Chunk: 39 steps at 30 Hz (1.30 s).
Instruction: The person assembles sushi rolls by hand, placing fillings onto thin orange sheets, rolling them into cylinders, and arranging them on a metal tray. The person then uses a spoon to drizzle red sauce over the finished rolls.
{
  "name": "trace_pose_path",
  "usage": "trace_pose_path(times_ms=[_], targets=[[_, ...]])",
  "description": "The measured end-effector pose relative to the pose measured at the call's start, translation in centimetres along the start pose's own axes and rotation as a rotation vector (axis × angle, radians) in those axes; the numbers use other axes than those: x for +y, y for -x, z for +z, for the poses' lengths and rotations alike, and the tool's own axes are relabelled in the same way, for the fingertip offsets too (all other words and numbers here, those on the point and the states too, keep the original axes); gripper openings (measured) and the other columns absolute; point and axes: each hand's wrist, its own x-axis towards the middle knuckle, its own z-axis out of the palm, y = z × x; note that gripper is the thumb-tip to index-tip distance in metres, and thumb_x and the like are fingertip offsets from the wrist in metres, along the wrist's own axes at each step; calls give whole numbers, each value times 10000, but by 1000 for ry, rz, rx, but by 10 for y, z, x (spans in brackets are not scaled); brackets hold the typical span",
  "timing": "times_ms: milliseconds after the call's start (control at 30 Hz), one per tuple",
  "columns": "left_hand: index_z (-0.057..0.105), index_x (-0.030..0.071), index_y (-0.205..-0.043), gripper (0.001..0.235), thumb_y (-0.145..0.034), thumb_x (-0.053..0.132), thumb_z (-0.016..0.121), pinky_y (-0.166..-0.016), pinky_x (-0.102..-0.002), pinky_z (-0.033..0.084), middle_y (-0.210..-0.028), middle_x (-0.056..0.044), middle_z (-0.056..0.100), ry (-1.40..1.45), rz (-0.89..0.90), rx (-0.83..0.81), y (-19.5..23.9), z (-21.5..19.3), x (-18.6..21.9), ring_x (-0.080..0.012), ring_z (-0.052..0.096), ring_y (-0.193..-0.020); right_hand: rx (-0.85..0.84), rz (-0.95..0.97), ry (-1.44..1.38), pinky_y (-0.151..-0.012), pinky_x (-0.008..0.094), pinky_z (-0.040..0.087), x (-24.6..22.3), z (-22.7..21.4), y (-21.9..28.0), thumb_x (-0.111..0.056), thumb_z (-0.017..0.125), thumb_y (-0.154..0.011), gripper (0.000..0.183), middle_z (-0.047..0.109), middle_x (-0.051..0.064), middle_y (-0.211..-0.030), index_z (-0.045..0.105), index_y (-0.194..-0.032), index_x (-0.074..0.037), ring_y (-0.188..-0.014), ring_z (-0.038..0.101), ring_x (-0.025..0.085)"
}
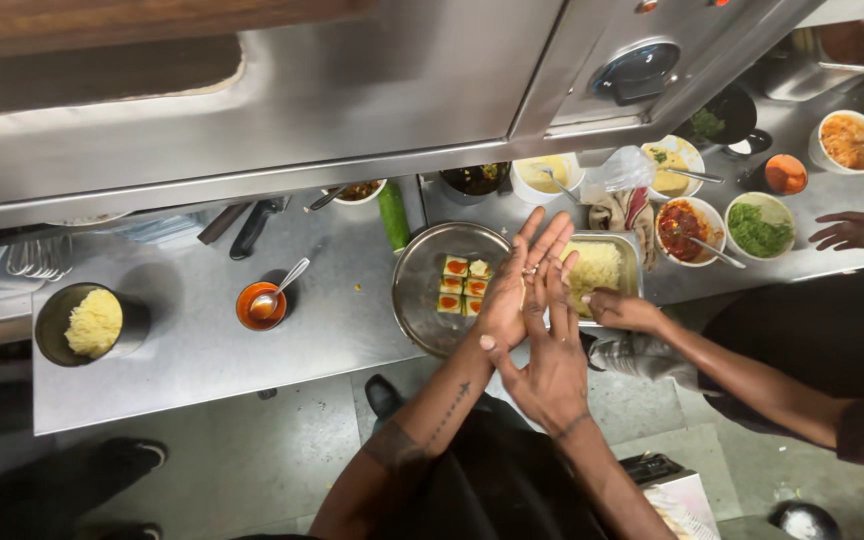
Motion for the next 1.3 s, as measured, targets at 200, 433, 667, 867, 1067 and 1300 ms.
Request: trace_pose_path(times_ms=[200,433,667,867,1067,1300], targets=[[201,142,-1659,684,-1099,514,328,-1312,-491,195,-1690,-162,278,227,-47,-46,20,1,20,-297,215,-1597,48,-40,-139,-1223,489,249,-25,10,20,-421,677,-915,875,143,297,-1693,327,-1584,22,-1558,189,473],[192,106,-1635,787,-1038,589,365,-1311,-461,200,-1695,-183,272,-28,-63,113,55,-36,27,-281,222,-1597,-22,46,-85,-1188,478,269,-24,56,42,-429,670,-925,842,183,278,-1684,366,-1562,30,-1534,216,447],[406,74,-1556,802,-1017,638,219,-1155,-426,364,-1582,-250,439,-335,-7,564,90,-83,34,-300,392,-1434,244,303,-706,-1054,350,472,7,134,48,-207,615,-1026,336,621,162,-1276,689,-1219,58,-1223,581,254],[336,39,-1587,914,-1017,752,303,-1227,-358,280,-1647,-201,373,-884,115,538,106,-90,38,-326,361,-1518,7,651,-1247,-818,327,544,59,175,31,-165,580,-1010,236,725,72,-1016,721,-1100,3,-908,662,178],[370,91,-1558,898,-960,753,268,-1119,-397,300,-1510,-180,494,-849,124,776,132,-125,81,-281,447,-1410,-56,439,-1132,-786,353,611,114,168,-55,-23,643,-880,344,719,47,-1166,651,-1213,-107,-986,713,176],[477,99,-1455,813,-949,712,312,-1066,-454,402,-1346,-160,613,-772,-6,985,216,-164,148,-288,577,-1247,-69,26,-30,-1016,484,456,108,179,-112,-169,788,-813,275,767,87,-1077,747,-1079,-111,-1078,638,315]])
